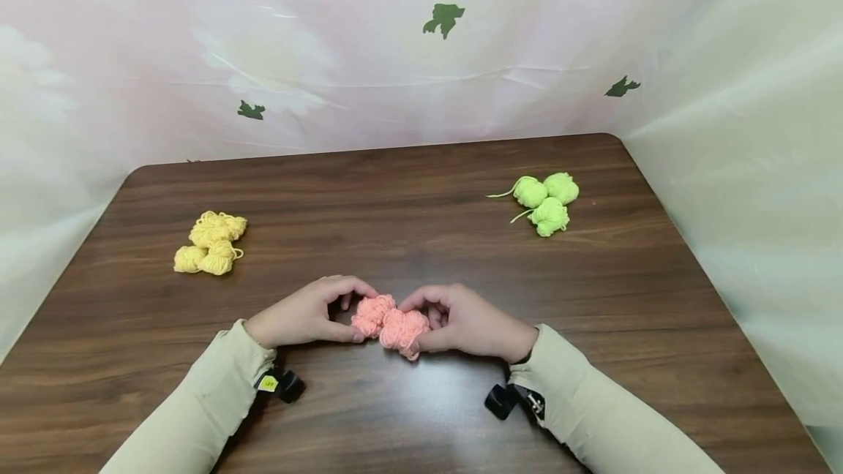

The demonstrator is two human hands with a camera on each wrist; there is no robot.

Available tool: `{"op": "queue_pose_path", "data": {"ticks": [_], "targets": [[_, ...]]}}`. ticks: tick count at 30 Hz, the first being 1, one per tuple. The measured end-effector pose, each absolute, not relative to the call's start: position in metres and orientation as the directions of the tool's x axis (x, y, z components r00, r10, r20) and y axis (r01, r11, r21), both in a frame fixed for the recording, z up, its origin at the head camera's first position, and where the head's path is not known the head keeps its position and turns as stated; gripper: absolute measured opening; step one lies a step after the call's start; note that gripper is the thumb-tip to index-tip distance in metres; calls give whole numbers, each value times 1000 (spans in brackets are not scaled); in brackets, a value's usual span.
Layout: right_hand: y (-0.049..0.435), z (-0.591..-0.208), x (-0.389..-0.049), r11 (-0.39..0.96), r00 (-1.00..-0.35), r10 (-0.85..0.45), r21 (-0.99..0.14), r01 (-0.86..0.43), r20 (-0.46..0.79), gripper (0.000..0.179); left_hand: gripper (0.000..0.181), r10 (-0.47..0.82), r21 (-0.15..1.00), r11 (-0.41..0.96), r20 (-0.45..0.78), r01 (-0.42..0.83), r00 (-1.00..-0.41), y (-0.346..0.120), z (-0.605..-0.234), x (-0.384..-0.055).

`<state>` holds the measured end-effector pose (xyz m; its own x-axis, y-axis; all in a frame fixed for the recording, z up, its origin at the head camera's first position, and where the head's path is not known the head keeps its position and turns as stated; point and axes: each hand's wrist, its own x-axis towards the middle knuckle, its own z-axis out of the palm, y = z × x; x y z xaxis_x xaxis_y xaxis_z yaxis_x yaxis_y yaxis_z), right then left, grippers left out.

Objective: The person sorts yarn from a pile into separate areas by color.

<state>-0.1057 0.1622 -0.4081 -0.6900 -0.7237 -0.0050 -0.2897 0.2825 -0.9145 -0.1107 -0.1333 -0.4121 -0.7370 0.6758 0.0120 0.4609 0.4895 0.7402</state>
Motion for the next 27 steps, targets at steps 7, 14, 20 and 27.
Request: {"op": "queue_pose_path", "data": {"ticks": [7, 14, 20, 27], "targets": [[166, -407, -113, 290, -734, -679, -922, -257, -9, 36, 48, 675, 735, 492, 16, 466, -738, -132, -411, -111], [169, -409, -121, 286, -783, -621, -930, -233, 6, 37, 48, 676, 735, 489, 22, 470, -737, -132, -412, -110], [170, -409, -127, 266, -814, -581, -947, -182, -7, 40, 48, 677, 741, 483, 22, 467, -736, -132, -413, -110], [166, -409, -136, 264, -841, -541, -955, -137, -29, 39, 50, 676, 742, 486, 16, 462, -737, -132, -411, -109]]}}
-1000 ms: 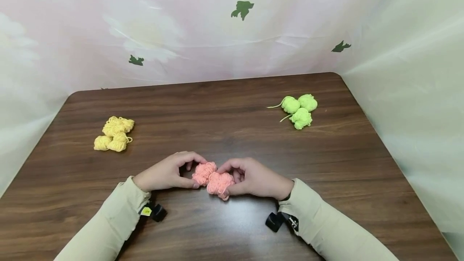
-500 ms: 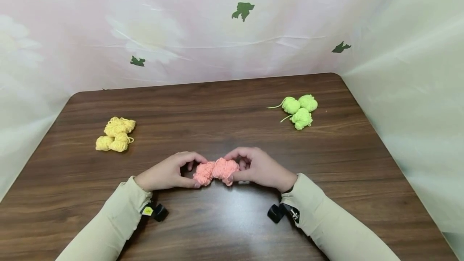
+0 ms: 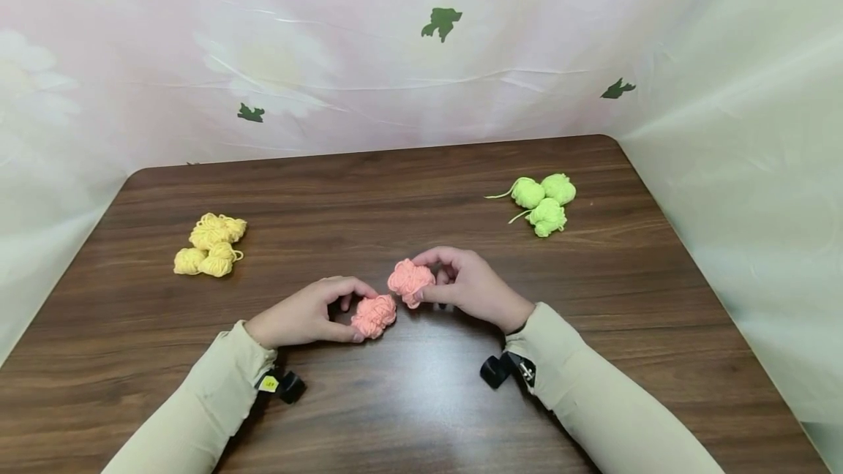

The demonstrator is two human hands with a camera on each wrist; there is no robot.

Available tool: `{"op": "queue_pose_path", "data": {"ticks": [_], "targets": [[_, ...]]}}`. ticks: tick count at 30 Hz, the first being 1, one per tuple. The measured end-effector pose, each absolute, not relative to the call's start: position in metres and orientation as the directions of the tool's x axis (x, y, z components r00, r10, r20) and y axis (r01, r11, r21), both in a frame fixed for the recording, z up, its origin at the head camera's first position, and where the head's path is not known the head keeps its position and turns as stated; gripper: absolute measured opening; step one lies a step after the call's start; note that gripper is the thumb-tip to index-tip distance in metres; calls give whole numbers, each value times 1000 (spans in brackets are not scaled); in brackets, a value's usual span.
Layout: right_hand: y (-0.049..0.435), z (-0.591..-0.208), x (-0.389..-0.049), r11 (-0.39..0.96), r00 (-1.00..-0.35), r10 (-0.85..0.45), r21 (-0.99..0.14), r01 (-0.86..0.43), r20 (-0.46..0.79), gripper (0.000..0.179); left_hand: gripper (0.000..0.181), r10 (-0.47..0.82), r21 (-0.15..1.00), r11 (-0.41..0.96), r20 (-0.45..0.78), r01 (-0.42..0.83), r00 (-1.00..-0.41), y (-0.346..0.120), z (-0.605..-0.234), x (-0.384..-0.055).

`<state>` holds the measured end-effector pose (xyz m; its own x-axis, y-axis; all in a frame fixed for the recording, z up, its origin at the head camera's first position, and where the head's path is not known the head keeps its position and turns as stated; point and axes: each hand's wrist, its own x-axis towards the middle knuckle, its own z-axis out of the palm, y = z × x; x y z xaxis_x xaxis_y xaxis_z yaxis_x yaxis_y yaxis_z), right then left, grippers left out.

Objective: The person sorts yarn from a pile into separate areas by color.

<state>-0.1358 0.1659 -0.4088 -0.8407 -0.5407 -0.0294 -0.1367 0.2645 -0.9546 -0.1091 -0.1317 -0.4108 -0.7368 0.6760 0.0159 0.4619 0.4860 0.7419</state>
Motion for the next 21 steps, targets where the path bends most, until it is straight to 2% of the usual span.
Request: {"op": "queue_pose_path", "data": {"ticks": [6, 13, 21], "targets": [[162, -409, -146, 305, -872, -489, -939, -161, -10, 38, 50, 677, 741, 488, 13, 462, -736, -132, -410, -109], [156, -412, -160, 347, -912, -399, -906, -244, 93, 36, 50, 677, 745, 485, 12, 459, -735, -132, -410, -109], [153, -419, -174, 306, -940, -320, -926, -223, 121, 37, 50, 680, 747, 478, 19, 462, -733, -133, -412, -110]]}}
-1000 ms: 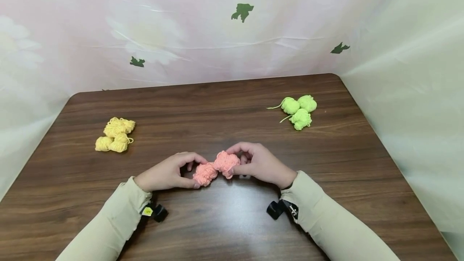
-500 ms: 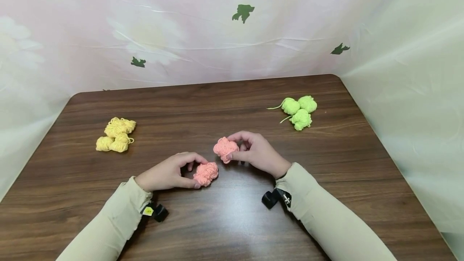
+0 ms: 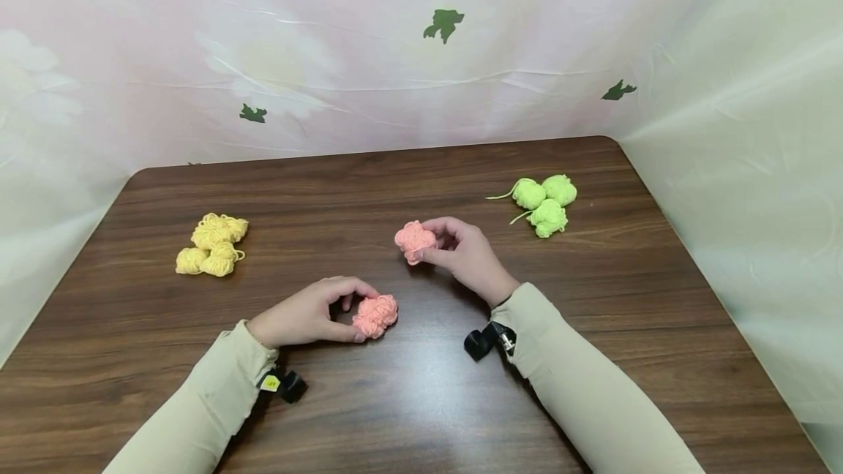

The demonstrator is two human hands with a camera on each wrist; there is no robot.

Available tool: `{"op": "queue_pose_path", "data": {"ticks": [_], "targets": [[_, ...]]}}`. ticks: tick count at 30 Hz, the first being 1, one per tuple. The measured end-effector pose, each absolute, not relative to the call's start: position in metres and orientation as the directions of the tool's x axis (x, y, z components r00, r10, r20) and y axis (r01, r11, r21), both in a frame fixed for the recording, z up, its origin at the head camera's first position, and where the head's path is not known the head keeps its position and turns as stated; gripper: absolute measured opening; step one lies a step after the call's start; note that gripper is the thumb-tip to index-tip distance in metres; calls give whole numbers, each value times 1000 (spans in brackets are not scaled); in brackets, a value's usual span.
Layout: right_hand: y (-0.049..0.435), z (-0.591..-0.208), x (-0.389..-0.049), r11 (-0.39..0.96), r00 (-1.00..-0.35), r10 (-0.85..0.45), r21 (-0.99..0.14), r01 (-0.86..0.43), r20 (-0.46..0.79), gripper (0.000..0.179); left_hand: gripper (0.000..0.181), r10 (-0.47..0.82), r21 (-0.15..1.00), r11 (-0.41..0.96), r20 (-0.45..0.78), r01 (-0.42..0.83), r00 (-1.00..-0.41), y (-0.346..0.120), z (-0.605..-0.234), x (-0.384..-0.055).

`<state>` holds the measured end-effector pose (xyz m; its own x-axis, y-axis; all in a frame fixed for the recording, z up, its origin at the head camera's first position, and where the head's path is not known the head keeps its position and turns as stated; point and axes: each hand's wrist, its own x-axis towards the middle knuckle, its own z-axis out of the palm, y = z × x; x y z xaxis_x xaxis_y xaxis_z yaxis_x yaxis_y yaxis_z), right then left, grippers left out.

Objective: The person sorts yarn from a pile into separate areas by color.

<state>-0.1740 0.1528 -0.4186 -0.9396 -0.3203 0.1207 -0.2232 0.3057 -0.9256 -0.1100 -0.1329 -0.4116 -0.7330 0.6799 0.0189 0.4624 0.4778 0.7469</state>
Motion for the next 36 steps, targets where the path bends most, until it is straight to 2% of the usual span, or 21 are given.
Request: {"op": "queue_pose_path", "data": {"ticks": [13, 36], "targets": [[148, -421, -194, 282, -962, -241, -939, -194, 126, 44, 50, 683, 748, 480, 11, 459, -731, -133, -412, -110], [142, -419, -217, 405, -974, -223, -904, -139, 50, 41, 49, 678, 749, 484, 6, 453, -735, -132, -412, -110]]}}
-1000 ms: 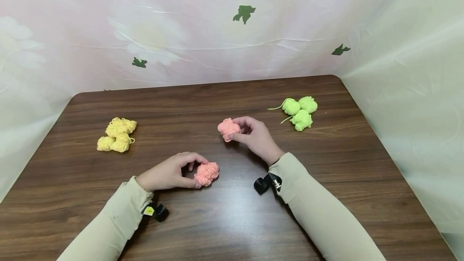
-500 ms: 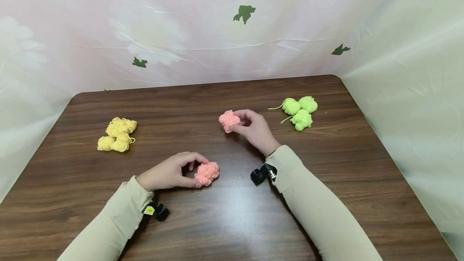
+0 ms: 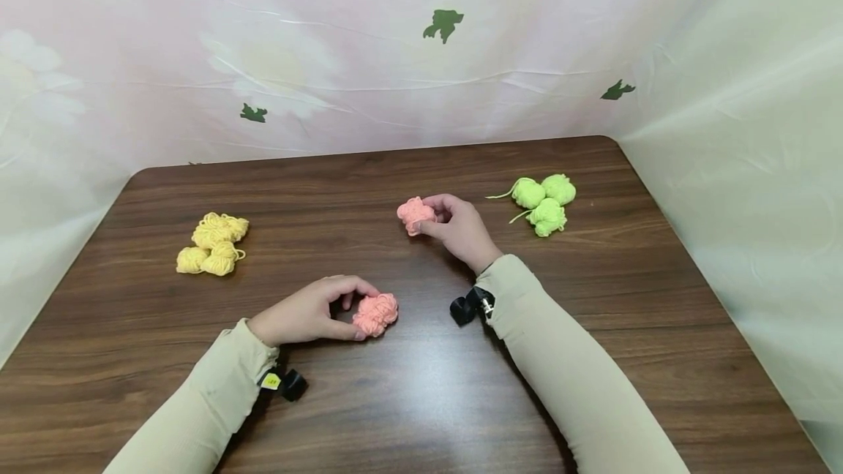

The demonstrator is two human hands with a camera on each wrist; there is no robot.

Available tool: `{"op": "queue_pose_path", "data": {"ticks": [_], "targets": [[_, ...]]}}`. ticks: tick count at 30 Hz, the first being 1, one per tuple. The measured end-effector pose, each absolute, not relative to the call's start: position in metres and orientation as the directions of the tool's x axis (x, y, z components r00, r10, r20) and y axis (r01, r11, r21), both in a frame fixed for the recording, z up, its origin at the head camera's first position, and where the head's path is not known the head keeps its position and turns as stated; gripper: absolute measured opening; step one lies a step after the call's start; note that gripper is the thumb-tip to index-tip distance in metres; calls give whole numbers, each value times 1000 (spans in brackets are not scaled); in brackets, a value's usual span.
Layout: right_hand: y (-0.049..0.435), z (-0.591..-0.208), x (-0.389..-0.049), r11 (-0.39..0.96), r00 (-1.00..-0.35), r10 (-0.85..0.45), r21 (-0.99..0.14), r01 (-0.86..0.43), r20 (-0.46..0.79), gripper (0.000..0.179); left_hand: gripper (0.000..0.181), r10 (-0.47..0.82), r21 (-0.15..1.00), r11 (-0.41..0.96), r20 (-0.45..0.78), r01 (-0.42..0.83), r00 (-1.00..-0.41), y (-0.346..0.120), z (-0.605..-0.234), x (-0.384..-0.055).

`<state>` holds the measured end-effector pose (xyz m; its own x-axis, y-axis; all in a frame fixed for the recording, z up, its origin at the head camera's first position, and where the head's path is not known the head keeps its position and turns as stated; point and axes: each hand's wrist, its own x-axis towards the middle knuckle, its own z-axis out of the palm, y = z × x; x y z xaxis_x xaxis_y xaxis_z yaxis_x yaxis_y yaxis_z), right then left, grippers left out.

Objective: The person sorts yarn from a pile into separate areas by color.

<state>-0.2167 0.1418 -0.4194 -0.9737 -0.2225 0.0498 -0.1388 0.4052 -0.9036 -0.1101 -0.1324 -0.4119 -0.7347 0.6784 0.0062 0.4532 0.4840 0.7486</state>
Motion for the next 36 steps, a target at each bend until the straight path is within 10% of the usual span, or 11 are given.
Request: {"op": "queue_pose_path", "data": {"ticks": [36], "targets": [[155, -418, -216, 446, -952, -306, -884, -139, -5, 47, 49, 671, 738, 497, 7, 456, -742, -134, -415, -111]]}}
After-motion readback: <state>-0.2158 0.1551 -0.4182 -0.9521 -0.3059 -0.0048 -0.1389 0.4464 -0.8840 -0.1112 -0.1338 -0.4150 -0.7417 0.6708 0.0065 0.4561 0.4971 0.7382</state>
